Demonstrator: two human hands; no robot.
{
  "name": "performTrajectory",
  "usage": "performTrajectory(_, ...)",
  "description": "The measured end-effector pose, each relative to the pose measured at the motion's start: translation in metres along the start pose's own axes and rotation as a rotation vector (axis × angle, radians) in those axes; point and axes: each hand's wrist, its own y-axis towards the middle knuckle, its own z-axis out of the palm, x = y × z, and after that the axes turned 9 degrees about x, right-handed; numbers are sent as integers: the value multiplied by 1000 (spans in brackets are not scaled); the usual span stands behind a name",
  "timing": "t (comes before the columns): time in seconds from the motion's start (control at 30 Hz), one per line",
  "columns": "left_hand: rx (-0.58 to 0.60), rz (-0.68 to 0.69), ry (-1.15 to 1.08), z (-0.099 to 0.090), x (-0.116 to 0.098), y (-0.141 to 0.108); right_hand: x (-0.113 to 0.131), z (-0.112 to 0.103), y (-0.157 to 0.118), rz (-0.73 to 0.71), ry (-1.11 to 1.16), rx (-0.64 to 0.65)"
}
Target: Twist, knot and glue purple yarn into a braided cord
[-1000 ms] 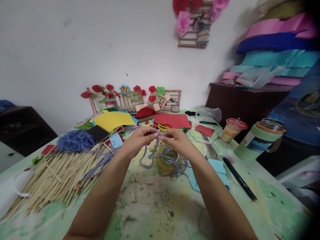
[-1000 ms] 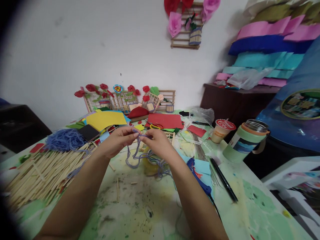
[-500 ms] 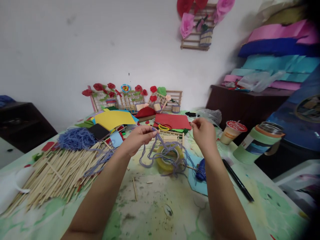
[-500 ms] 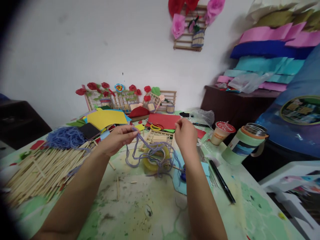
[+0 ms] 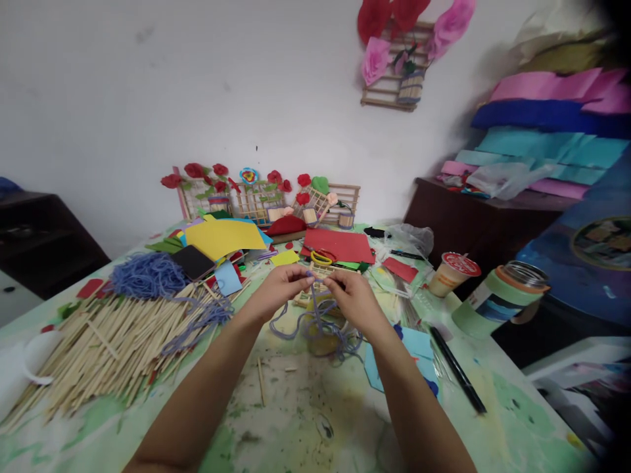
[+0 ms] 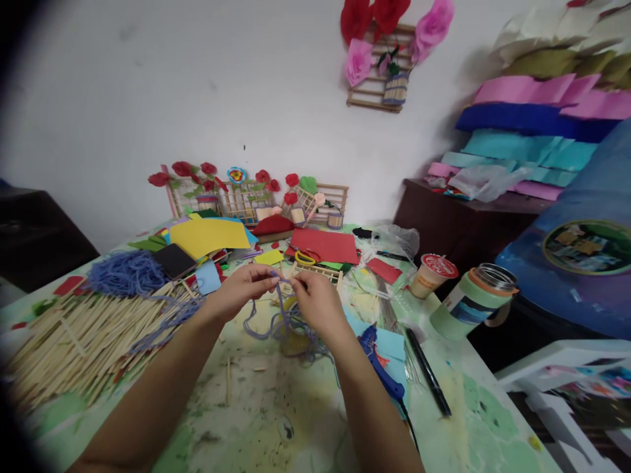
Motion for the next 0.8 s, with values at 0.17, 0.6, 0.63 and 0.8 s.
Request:
performTrajectory(0.17,-51,-16,-112,4,7,9,17,-1,-8,59,-370,-30)
performTrajectory(0.6,-437,66,-746,-55,26,25,80,-17,-72,-350,-425,793)
performTrajectory(0.63,-466,68,-734,-61,29,26,84,-24,-78,-375,-375,868)
performTrajectory(0.8,-422,23,-663,-58,29,24,70,-39,-71,-377,-5,717)
